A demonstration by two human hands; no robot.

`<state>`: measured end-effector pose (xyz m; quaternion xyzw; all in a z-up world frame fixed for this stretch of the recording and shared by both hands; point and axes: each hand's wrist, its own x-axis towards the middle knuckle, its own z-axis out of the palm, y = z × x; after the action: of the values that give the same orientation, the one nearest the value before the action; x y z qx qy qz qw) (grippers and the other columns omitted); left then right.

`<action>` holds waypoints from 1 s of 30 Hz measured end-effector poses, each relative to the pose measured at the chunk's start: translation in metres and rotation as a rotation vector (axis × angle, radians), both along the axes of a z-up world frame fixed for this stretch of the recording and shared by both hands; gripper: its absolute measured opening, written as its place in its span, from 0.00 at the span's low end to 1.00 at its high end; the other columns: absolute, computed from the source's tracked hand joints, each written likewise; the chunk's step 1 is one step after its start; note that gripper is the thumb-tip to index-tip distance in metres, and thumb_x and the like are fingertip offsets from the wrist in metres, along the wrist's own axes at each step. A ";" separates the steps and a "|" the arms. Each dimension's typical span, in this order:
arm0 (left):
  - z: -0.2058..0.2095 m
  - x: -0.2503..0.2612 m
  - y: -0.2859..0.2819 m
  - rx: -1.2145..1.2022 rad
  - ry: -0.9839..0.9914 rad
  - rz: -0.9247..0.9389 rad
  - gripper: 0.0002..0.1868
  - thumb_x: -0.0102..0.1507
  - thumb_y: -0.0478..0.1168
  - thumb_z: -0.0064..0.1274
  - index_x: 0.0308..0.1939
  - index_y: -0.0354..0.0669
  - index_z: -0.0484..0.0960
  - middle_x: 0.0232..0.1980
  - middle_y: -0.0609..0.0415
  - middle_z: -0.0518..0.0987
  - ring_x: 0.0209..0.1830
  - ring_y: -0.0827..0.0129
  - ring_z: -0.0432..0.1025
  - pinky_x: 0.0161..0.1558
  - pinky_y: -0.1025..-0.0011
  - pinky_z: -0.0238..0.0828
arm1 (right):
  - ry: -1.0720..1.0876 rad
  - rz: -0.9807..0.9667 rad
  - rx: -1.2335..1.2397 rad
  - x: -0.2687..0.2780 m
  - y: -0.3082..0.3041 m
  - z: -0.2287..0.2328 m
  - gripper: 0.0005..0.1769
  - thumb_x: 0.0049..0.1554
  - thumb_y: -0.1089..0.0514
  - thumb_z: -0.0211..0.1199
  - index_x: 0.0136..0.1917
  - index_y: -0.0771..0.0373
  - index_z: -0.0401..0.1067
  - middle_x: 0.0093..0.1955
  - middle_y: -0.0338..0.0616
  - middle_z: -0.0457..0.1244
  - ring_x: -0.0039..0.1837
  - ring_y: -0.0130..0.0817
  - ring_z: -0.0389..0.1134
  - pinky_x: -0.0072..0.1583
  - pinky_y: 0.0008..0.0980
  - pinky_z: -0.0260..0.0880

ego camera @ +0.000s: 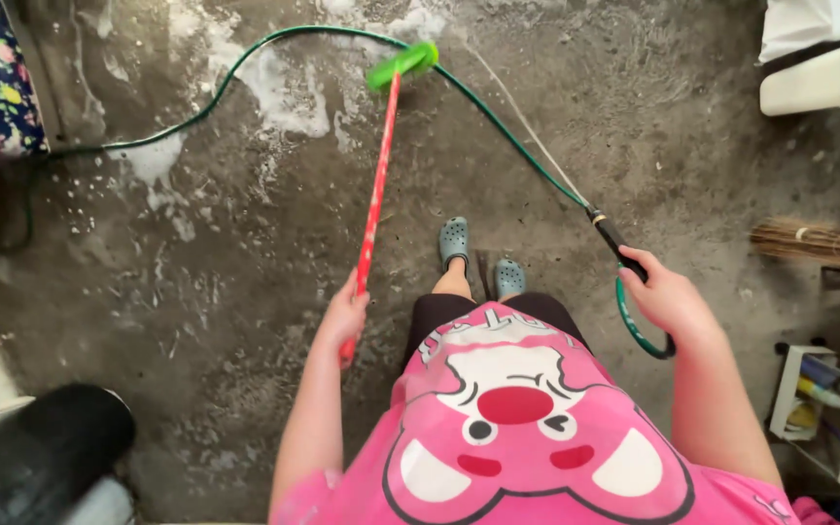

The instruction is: The person is scrubbing the floor with a brush and spraying it with water.

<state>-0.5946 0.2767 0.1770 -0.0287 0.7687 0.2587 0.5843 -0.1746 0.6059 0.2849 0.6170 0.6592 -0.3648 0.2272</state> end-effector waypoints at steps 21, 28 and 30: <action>-0.125 0.040 -0.007 -0.206 0.447 -1.175 0.33 0.71 0.52 0.34 0.79 0.87 0.45 0.55 0.39 0.82 0.55 0.45 0.78 0.54 0.48 0.74 | 0.201 -0.386 -0.011 0.168 -0.103 0.113 0.27 0.61 0.47 0.58 0.74 0.41 0.68 0.33 0.39 0.64 0.36 0.25 0.61 0.40 0.28 0.62; -0.055 0.134 -0.229 -0.360 0.440 -1.112 0.33 0.71 0.51 0.34 0.78 0.91 0.44 0.54 0.39 0.82 0.53 0.44 0.78 0.53 0.48 0.75 | 0.058 -0.203 0.072 0.310 -0.143 0.115 0.29 0.63 0.45 0.57 0.77 0.35 0.67 0.36 0.44 0.64 0.36 0.32 0.65 0.41 0.33 0.65; -0.037 0.168 -0.302 -0.351 0.506 -1.115 0.32 0.72 0.51 0.32 0.78 0.87 0.45 0.48 0.38 0.83 0.47 0.42 0.80 0.49 0.45 0.76 | 0.105 -0.281 0.059 0.327 -0.147 0.110 0.26 0.70 0.45 0.58 0.80 0.38 0.67 0.36 0.47 0.66 0.33 0.41 0.62 0.36 0.41 0.64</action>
<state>-0.4262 -0.0256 0.1397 0.3427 0.8133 -0.2153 0.4180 0.1522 0.4593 0.3954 0.6897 0.5878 -0.4052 0.1212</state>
